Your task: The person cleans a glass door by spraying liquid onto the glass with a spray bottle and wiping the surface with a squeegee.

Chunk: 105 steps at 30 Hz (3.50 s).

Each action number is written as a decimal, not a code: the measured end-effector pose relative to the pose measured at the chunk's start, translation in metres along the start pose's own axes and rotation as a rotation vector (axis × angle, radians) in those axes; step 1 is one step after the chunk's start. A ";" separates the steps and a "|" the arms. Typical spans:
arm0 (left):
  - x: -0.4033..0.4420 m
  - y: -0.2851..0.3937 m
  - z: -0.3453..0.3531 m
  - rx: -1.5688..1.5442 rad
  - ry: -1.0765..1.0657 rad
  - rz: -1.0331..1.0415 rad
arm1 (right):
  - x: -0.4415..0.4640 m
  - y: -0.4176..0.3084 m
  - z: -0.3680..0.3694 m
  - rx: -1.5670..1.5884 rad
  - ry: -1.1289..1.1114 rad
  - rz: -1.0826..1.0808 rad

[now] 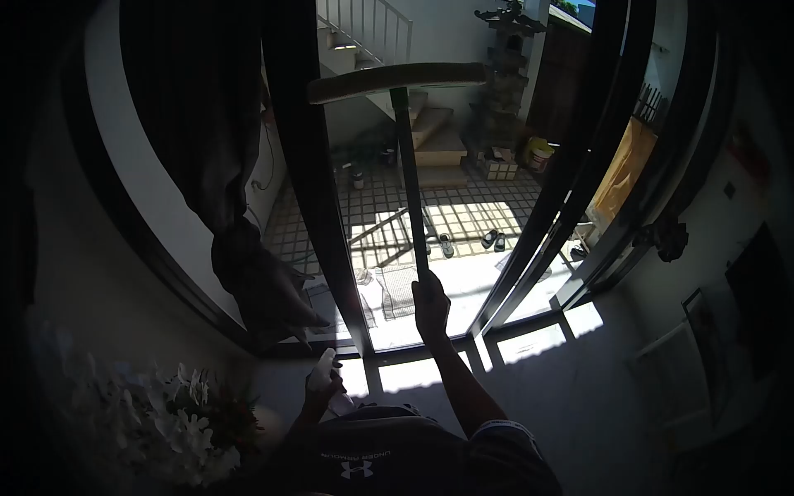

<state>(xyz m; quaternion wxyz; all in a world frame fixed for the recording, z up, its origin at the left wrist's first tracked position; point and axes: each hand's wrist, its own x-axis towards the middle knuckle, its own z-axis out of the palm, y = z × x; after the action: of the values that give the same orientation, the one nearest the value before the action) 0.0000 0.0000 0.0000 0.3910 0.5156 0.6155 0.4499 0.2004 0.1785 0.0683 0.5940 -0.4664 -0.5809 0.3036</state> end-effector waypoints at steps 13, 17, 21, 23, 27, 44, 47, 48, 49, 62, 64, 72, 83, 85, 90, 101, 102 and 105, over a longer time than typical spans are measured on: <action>-0.030 -0.030 -0.045 -0.149 -0.015 0.096 | -0.121 0.091 0.005 -0.059 0.079 0.039; -0.036 -0.030 -0.047 -0.229 -0.113 0.030 | -0.172 0.125 -0.005 -0.140 0.096 -0.022; -0.037 -0.025 -0.043 -0.302 -0.172 -0.019 | -0.226 0.161 -0.029 -0.293 -0.014 0.077; -0.041 -0.019 -0.041 -0.302 -0.176 -0.019 | -0.248 0.173 -0.045 -0.298 -0.181 0.397; -0.038 -0.034 -0.037 -0.391 -0.198 0.015 | -0.260 0.166 -0.067 -0.270 -0.089 0.327; 0.021 0.002 0.063 -0.069 -0.209 0.083 | 0.073 0.027 -0.188 0.254 0.115 0.017; 0.025 0.011 0.080 -0.122 -0.188 0.153 | 0.084 0.032 -0.202 0.250 0.085 0.036; 0.027 0.014 0.086 -0.118 -0.181 0.151 | 0.085 0.033 -0.206 0.254 0.087 0.065; 0.028 0.018 0.093 -0.089 -0.185 0.122 | 0.086 0.036 -0.209 0.256 0.087 0.097; 0.032 0.028 0.160 -0.158 -0.184 0.029 | 0.052 0.140 -0.241 0.134 0.034 0.200; 0.030 0.025 0.167 -0.178 -0.162 0.043 | 0.034 0.144 -0.244 0.162 -0.018 0.288; 0.026 0.019 0.185 -0.212 -0.086 0.071 | -0.058 0.240 -0.248 -0.016 -0.018 0.294; 0.019 0.041 0.189 -0.197 -0.115 0.033 | -0.153 0.300 -0.282 -0.624 -0.287 0.300; 0.018 0.030 0.190 -0.208 -0.108 0.046 | -0.163 0.276 -0.281 -0.514 -0.216 0.292; 0.018 0.025 0.185 -0.213 -0.061 -0.005 | -0.116 0.203 -0.257 -0.354 -0.062 0.131; 0.003 0.029 0.188 -0.203 -0.053 0.171 | 0.041 0.097 -0.154 0.014 0.017 -0.181; 0.001 0.031 0.185 -0.203 -0.038 0.170 | 0.040 0.102 -0.149 0.022 0.005 -0.184; -0.004 0.034 0.178 -0.276 0.004 0.066 | 0.031 0.114 -0.145 0.056 -0.037 -0.036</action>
<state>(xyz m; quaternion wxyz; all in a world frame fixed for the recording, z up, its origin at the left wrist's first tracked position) 0.1788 0.0249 -0.0188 0.4421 0.4758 0.5314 0.5439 0.3660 0.2202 -0.0065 0.6013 -0.4333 -0.5913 0.3179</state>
